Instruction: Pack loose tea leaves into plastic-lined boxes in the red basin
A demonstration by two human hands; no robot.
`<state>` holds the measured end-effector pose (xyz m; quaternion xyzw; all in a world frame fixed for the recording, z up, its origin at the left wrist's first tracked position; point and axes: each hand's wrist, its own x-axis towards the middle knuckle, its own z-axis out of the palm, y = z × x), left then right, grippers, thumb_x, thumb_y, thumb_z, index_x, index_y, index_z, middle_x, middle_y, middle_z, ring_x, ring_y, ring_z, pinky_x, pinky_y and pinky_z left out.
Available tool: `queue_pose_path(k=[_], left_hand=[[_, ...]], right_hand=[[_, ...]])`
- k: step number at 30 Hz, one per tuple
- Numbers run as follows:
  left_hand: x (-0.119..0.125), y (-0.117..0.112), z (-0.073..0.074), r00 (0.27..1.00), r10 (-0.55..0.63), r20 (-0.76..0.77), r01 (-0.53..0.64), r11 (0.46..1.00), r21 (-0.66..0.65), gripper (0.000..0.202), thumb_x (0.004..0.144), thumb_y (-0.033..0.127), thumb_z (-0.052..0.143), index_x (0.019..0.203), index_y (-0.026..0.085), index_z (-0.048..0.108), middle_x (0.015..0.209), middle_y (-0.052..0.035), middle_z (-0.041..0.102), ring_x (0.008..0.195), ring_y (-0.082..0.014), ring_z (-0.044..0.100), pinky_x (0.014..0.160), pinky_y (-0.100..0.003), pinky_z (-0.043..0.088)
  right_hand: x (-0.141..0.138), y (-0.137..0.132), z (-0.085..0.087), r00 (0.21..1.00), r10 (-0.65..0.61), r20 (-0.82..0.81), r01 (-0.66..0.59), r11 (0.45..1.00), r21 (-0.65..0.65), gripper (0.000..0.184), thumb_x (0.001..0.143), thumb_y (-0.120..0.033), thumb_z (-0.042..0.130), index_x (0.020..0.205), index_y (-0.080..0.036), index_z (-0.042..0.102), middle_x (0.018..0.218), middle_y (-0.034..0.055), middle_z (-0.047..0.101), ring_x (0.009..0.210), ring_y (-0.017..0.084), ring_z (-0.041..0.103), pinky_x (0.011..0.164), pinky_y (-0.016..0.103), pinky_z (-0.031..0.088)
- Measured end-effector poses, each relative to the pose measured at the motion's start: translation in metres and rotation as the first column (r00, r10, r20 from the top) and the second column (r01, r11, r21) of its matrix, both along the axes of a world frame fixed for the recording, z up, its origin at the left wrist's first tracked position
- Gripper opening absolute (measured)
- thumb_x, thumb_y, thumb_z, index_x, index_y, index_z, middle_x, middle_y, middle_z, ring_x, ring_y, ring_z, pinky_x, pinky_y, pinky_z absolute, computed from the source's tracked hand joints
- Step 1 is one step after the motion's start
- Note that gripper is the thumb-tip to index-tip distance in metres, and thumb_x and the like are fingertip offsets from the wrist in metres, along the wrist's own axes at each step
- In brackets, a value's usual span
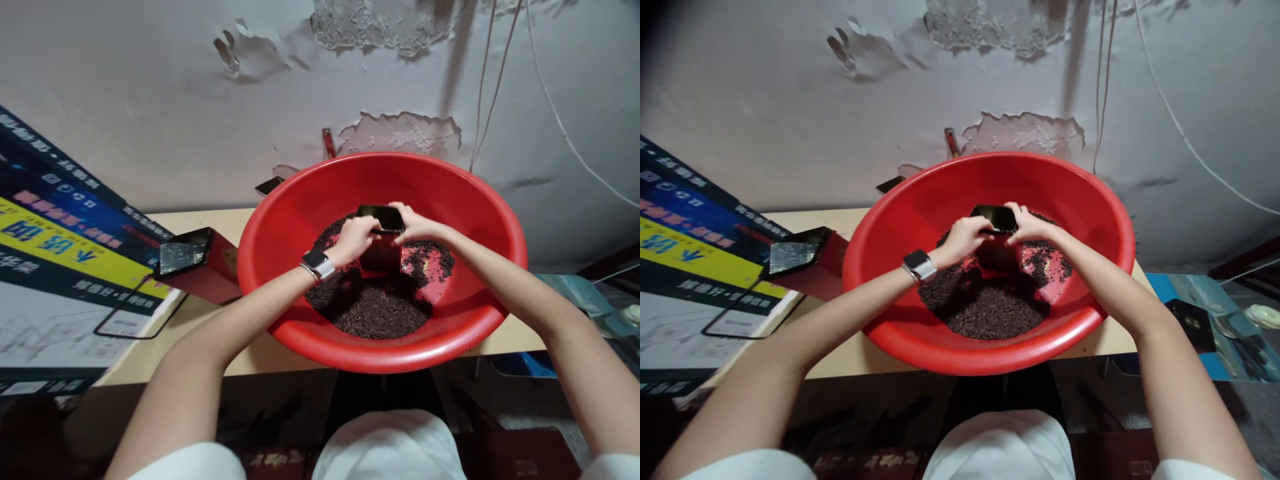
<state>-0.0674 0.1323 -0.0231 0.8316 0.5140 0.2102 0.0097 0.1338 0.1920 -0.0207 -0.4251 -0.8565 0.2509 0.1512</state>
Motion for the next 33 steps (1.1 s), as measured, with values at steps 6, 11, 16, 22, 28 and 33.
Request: queue_pose_path(k=[6, 11, 16, 22, 28, 33], left_hand=[[-0.004, -0.004, -0.015, 0.998, -0.070, 0.005, 0.070, 0.998, 0.002, 0.019, 0.084, 0.027, 0.066, 0.099, 0.017, 0.062, 0.104, -0.0077, 0.065, 0.099, -0.0235, 0.058, 0.084, -0.033, 0.044], [-0.024, 0.022, -0.007, 0.977, 0.078, 0.200, -0.063, 0.995, -0.082, 0.040, 0.081, 0.045, 0.066, 0.107, 0.016, 0.057, 0.112, -0.0095, 0.059, 0.108, -0.0252, 0.052, 0.096, -0.039, 0.042], [-0.037, 0.039, -0.016, 0.968, 0.120, 0.221, -0.072, 0.974, -0.216, 0.025, 0.092, 0.024, 0.043, 0.109, 0.016, 0.058, 0.116, -0.0098, 0.060, 0.112, -0.0217, 0.054, 0.101, -0.037, 0.040], [-0.036, 0.041, -0.020, 0.963, 0.150, 0.224, -0.093, 0.965, -0.245, 0.029, 0.088, 0.015, 0.042, 0.112, 0.014, 0.059, 0.118, -0.0114, 0.060, 0.114, -0.0222, 0.056, 0.102, -0.037, 0.041], [-0.036, 0.041, -0.023, 0.954, 0.176, 0.241, -0.145, 0.980, -0.139, 0.028, 0.088, 0.018, 0.046, 0.113, 0.012, 0.056, 0.115, -0.0132, 0.056, 0.113, -0.0247, 0.054, 0.102, -0.040, 0.042], [-0.029, 0.030, -0.018, 0.981, 0.088, 0.170, -0.096, 0.995, 0.037, 0.024, 0.089, 0.015, 0.044, 0.108, 0.012, 0.059, 0.114, -0.0135, 0.057, 0.109, -0.0259, 0.053, 0.101, -0.042, 0.041]], right_hand=[[-0.007, -0.009, 0.004, 0.998, 0.042, -0.042, -0.033, 0.981, 0.194, 0.050, 0.081, -0.039, 0.066, 0.124, -0.016, 0.056, 0.141, 0.0152, 0.042, 0.129, 0.027, 0.042, 0.105, 0.041, 0.037], [-0.026, -0.005, 0.021, 0.961, 0.092, 0.259, -0.143, 0.972, 0.186, 0.026, 0.090, -0.031, 0.056, 0.099, -0.012, 0.071, 0.097, 0.0107, 0.070, 0.088, 0.019, 0.062, 0.079, 0.028, 0.043], [-0.053, -0.002, 0.028, 0.788, 0.135, 0.600, -0.234, 0.968, 0.089, 0.027, 0.083, -0.033, 0.064, 0.103, -0.016, 0.071, 0.097, 0.0114, 0.071, 0.083, 0.022, 0.064, 0.065, 0.028, 0.042], [-0.059, -0.002, 0.041, 0.843, -0.074, 0.533, -0.125, 0.937, 0.326, 0.030, 0.086, -0.025, 0.049, 0.105, -0.012, 0.069, 0.104, 0.0189, 0.068, 0.091, 0.028, 0.063, 0.070, 0.034, 0.043], [0.006, 0.024, 0.076, 0.917, -0.397, -0.023, 0.351, 0.781, 0.516, 0.039, 0.089, -0.019, 0.033, 0.111, -0.012, 0.064, 0.110, 0.0134, 0.067, 0.096, 0.024, 0.057, 0.083, 0.034, 0.042], [0.066, 0.047, 0.072, 0.835, -0.547, -0.061, 0.509, 0.724, 0.466, 0.036, 0.086, -0.017, 0.040, 0.110, -0.010, 0.067, 0.110, 0.0169, 0.067, 0.101, 0.028, 0.057, 0.088, 0.040, 0.042]])
